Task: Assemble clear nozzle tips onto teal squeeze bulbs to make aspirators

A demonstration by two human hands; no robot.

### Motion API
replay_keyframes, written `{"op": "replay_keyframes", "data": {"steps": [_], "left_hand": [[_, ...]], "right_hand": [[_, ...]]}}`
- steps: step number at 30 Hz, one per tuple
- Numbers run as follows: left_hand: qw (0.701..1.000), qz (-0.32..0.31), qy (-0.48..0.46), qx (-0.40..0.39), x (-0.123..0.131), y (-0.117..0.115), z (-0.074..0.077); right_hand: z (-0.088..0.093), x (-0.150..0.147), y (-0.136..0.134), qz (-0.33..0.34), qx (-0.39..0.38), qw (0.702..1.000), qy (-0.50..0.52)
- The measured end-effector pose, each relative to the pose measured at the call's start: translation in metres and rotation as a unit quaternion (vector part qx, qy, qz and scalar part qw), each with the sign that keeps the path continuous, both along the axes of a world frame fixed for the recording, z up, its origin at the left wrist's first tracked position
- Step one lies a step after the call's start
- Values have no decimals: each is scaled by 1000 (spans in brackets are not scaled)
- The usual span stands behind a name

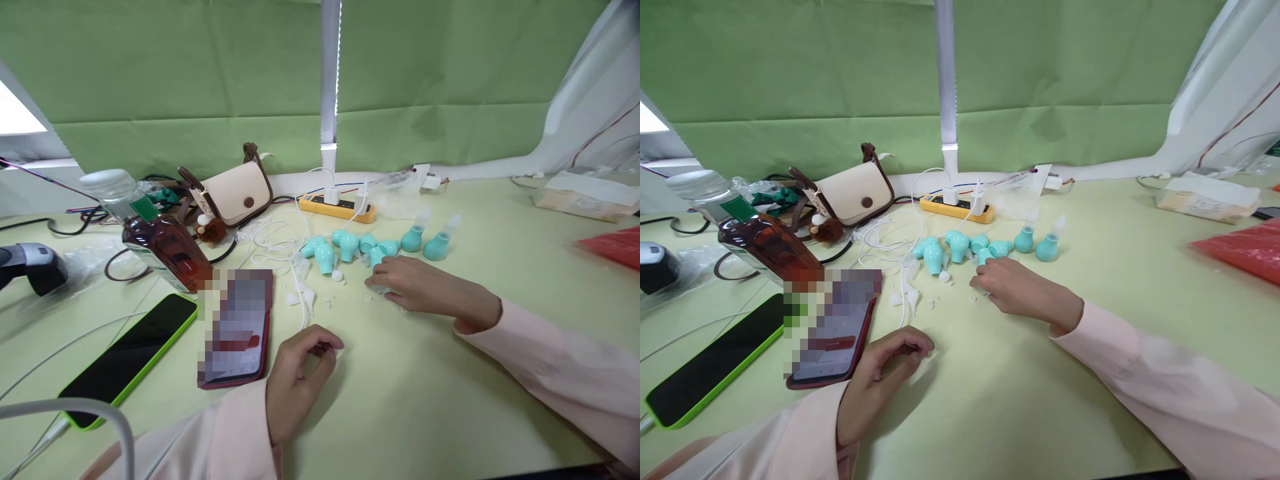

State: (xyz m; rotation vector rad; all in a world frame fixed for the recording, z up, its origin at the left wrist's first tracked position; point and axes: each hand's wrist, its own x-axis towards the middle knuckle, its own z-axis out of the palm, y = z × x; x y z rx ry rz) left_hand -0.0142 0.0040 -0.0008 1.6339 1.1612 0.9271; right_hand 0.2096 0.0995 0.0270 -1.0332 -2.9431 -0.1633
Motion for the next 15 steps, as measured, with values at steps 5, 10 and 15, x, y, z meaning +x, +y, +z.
{"op": "replay_keyframes", "data": {"steps": [5,10,15], "left_hand": [[1000,4,0,-3,0,0,0],[999,22,-44,-15,1,1,-2],[997,19,-67,-26,1,0,-4]], "right_hand": [[9,-12,-9,17,-95,984,153],[7,-36,-29,-23,-354,853,382],[-6,-49,-41,-122,-481,736,462]]}}
